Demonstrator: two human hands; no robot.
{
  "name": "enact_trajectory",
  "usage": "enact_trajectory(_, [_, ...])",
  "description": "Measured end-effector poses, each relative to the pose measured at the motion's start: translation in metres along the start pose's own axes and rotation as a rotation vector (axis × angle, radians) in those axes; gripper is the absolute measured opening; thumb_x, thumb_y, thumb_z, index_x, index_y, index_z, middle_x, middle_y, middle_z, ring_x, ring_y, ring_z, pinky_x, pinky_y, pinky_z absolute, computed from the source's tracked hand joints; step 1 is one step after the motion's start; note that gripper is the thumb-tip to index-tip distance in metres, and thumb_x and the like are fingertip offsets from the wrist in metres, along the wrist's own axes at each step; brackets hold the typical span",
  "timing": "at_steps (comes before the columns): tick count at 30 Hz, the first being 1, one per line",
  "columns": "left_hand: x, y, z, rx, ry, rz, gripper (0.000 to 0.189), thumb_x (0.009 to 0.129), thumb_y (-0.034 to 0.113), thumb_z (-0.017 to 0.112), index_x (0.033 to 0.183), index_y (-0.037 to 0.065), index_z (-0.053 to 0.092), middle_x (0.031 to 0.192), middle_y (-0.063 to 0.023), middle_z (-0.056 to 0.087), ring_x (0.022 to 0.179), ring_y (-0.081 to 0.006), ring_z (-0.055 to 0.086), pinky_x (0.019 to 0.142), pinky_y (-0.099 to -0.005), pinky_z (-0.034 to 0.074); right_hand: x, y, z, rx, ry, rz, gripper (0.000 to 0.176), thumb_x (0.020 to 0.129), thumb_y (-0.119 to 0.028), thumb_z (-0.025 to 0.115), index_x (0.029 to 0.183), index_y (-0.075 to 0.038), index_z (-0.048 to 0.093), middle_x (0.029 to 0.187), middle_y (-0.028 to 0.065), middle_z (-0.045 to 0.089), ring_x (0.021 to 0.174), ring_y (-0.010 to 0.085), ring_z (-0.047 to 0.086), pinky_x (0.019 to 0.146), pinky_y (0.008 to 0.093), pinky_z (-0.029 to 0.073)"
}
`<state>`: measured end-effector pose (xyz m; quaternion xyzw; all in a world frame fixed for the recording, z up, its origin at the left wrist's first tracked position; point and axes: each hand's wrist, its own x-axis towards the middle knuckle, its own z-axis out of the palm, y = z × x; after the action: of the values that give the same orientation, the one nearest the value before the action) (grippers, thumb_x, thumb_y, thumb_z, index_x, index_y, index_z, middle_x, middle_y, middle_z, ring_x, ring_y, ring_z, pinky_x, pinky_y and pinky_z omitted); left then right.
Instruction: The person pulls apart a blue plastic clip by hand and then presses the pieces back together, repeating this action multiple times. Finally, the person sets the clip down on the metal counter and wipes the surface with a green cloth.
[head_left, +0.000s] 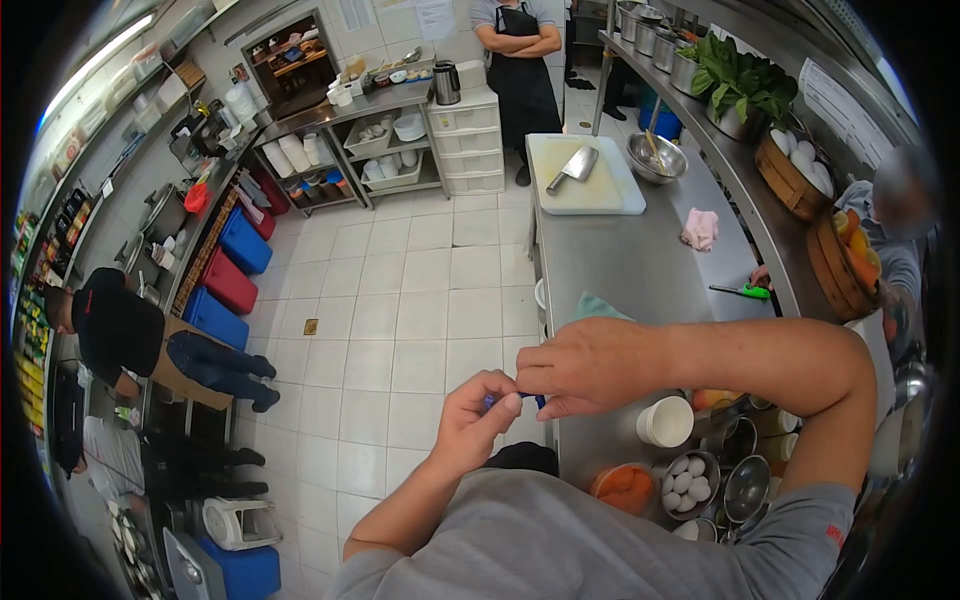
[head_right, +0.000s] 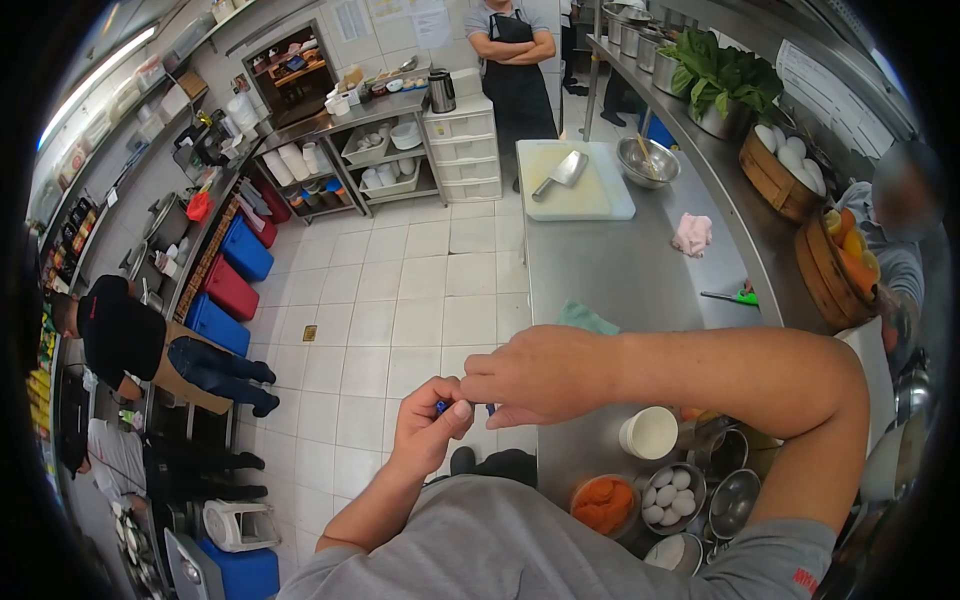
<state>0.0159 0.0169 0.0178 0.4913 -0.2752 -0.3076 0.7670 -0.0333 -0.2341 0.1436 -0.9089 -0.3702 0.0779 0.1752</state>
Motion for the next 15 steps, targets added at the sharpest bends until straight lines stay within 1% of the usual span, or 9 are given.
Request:
enact_trajectory(4, [-0.0006, 0.0015, -0.0016, -0.025, 0.003, 0.008, 0.007, 0.113, 0.012, 0.071, 0.113, 0.004, 0.069, 0.093, 0.0019, 0.065, 0.076, -0.0043, 0.052, 0.067, -0.023, 0.042, 0.0011, -0.0012, -0.0013, 0.088, -0.003, 0.059, 0.037, 0.105, -0.033, 0.076, 0.13, -0.008, 0.063, 0.115, 0.011, 0.067, 0.096, 0.0384, 0.073, 0.079, 0.0531, 0.058])
enact_trajectory(7, [0.0, 0.0008, -0.0033, -0.026, -0.004, 0.01, 0.008, 0.113, 0.012, 0.07, 0.113, 0.004, 0.069, 0.093, 0.0015, 0.065, 0.076, -0.0045, 0.052, 0.067, -0.023, 0.042, 0.0014, -0.0032, -0.0037, 0.093, -0.02, 0.085, 0.036, 0.106, -0.032, 0.075, 0.131, -0.008, 0.063, 0.116, 0.0108, 0.067, 0.096, 0.0389, 0.073, 0.08, 0.0534, 0.058])
enact_trajectory(10, [-0.0013, 0.0002, -0.0022, -0.069, -0.005, -0.014, 0.008, 0.113, 0.013, 0.07, 0.113, 0.004, 0.069, 0.092, 0.0014, 0.065, 0.077, -0.0046, 0.052, 0.068, -0.0232, 0.042, 0.0007, -0.0022, -0.0037, 0.109, 0.0, 0.04, 0.035, 0.105, -0.032, 0.076, 0.127, -0.008, 0.063, 0.115, 0.0106, 0.067, 0.096, 0.0385, 0.073, 0.081, 0.0529, 0.058])
enact_trajectory(13, [-0.0024, -0.0022, -0.002, -0.068, -0.033, -0.015, 0.009, 0.114, 0.013, 0.069, 0.113, 0.004, 0.069, 0.091, 0.0013, 0.065, 0.076, -0.0047, 0.052, 0.068, -0.0233, 0.042, 0.001, -0.0011, -0.0062, 0.003, -0.048, -0.008, 0.035, 0.104, -0.032, 0.078, 0.125, -0.008, 0.063, 0.112, 0.0099, 0.068, 0.096, 0.0377, 0.073, 0.08, 0.0526, 0.058])
enact_trajectory(15, [-0.002, -0.0009, -0.0017, -0.059, -0.044, -0.038, 0.01, 0.115, 0.015, 0.069, 0.113, 0.005, 0.069, 0.091, 0.0015, 0.065, 0.076, -0.0045, 0.051, 0.068, -0.0232, 0.042, 0.0003, 0.0027, -0.0036, -0.03, -0.044, -0.04, 0.034, 0.103, -0.032, 0.078, 0.123, -0.008, 0.063, 0.111, 0.0095, 0.068, 0.097, 0.0373, 0.074, 0.08, 0.0526, 0.058])
